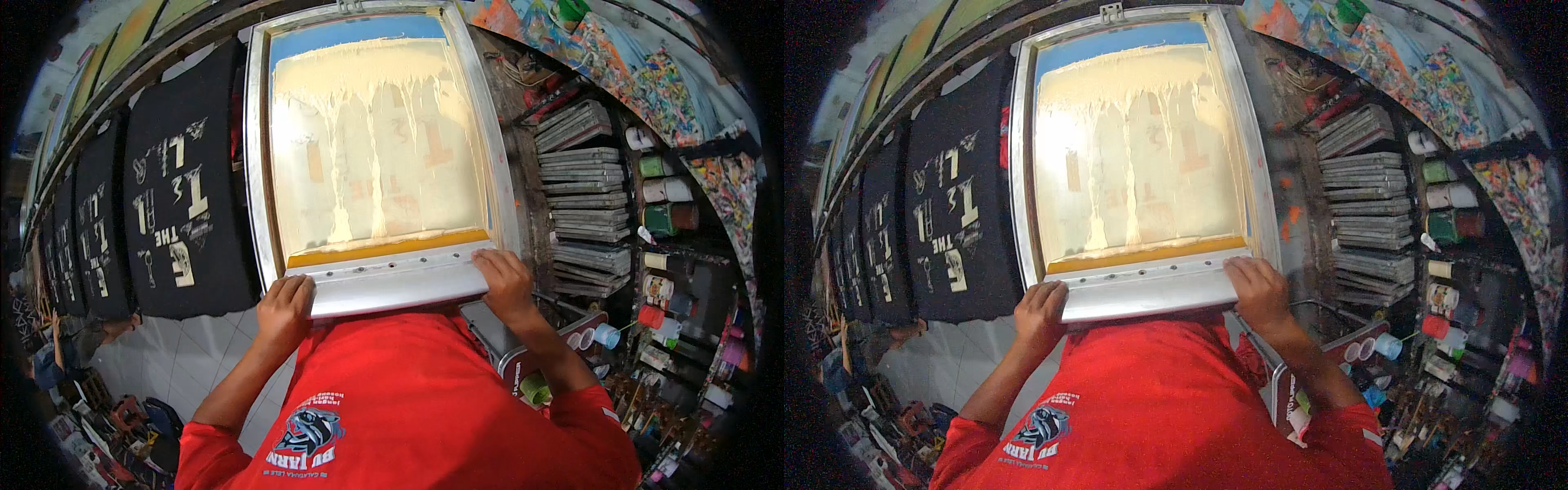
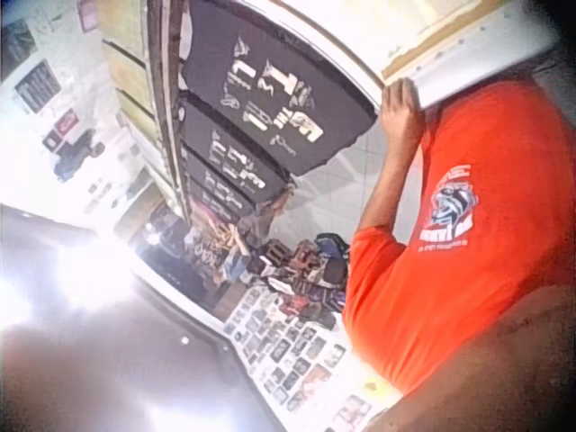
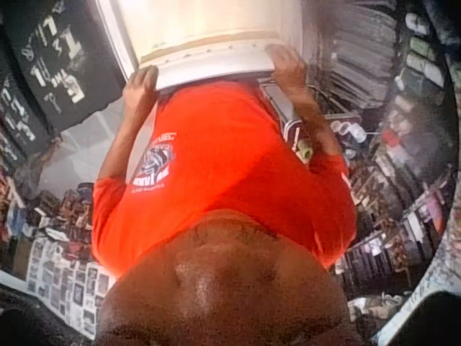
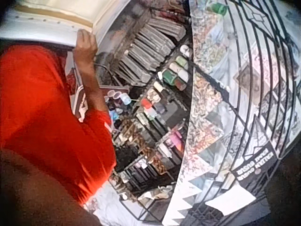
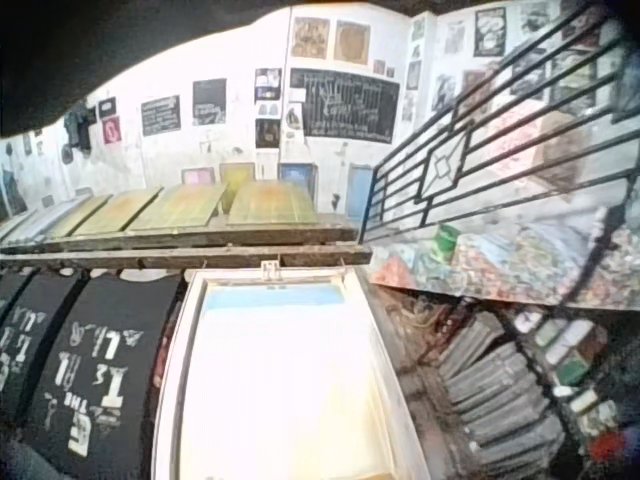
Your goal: The person prepares screen printing ink by stirring it with a spatula in a cup and then applies the ink to a screen printing frame using the spatula. The person then uses a squeegee to pull the ink across the screen to print several black t-shirts on a production line.
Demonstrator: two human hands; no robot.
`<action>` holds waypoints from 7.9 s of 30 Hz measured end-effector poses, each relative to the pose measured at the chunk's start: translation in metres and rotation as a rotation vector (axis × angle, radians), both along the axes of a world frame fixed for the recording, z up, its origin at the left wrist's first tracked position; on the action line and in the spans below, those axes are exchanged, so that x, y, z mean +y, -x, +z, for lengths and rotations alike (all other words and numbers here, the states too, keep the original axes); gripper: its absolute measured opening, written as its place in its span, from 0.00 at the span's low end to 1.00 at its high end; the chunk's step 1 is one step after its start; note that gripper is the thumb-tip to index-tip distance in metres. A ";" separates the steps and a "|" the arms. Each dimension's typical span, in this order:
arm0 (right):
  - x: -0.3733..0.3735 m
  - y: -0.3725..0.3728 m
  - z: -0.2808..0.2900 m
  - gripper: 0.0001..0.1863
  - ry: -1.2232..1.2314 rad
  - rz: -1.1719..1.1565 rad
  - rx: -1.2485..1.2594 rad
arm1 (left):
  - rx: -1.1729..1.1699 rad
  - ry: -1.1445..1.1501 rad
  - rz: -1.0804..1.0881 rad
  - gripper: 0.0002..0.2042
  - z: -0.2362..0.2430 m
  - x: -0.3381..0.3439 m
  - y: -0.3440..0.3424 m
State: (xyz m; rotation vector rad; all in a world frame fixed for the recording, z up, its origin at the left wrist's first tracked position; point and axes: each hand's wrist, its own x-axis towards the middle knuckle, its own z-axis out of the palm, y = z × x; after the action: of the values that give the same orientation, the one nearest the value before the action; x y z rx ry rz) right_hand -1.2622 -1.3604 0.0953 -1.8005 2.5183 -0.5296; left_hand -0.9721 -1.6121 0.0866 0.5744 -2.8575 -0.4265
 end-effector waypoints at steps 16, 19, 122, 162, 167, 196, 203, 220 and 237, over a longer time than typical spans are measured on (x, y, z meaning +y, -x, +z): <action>-0.155 0.132 -0.026 0.17 0.083 0.034 0.180 | 0.025 0.259 -0.048 0.14 -0.024 -0.152 0.120; -0.191 0.166 -0.040 0.19 0.115 0.035 0.192 | 0.044 0.282 0.000 0.17 -0.034 -0.191 0.149; -0.046 0.055 0.070 0.18 0.017 0.016 0.020 | -0.069 -0.100 0.055 0.22 0.085 -0.045 0.044; 0.065 0.037 -0.093 0.31 0.315 -0.695 -0.962 | 0.249 -1.055 0.887 0.29 -0.046 0.007 -0.053; 0.058 0.039 -0.077 0.30 0.280 -0.728 -0.759 | 0.336 -0.755 0.881 0.21 -0.042 0.009 -0.047; -0.185 -0.293 -0.051 0.19 0.506 -0.462 -0.765 | 0.771 -0.768 0.999 0.21 -0.057 -0.166 -0.452; -0.224 -0.356 -0.058 0.17 0.511 -0.550 -0.786 | 0.651 -0.807 0.921 0.21 -0.046 -0.220 -0.482; -0.230 -0.360 -0.064 0.20 0.477 -0.689 -0.689 | 0.493 -0.775 0.777 0.22 -0.070 -0.283 -0.452; -0.222 -0.348 -0.106 0.22 0.453 -0.733 -0.580 | 0.368 -0.562 0.754 0.20 -0.086 -0.296 -0.443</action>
State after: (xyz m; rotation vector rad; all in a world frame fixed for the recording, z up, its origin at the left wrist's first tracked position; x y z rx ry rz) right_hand -0.9142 -1.5829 -0.0102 -0.5210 2.6369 -1.4677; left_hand -0.5295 -1.9084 0.0008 1.4105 -1.9519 -1.0451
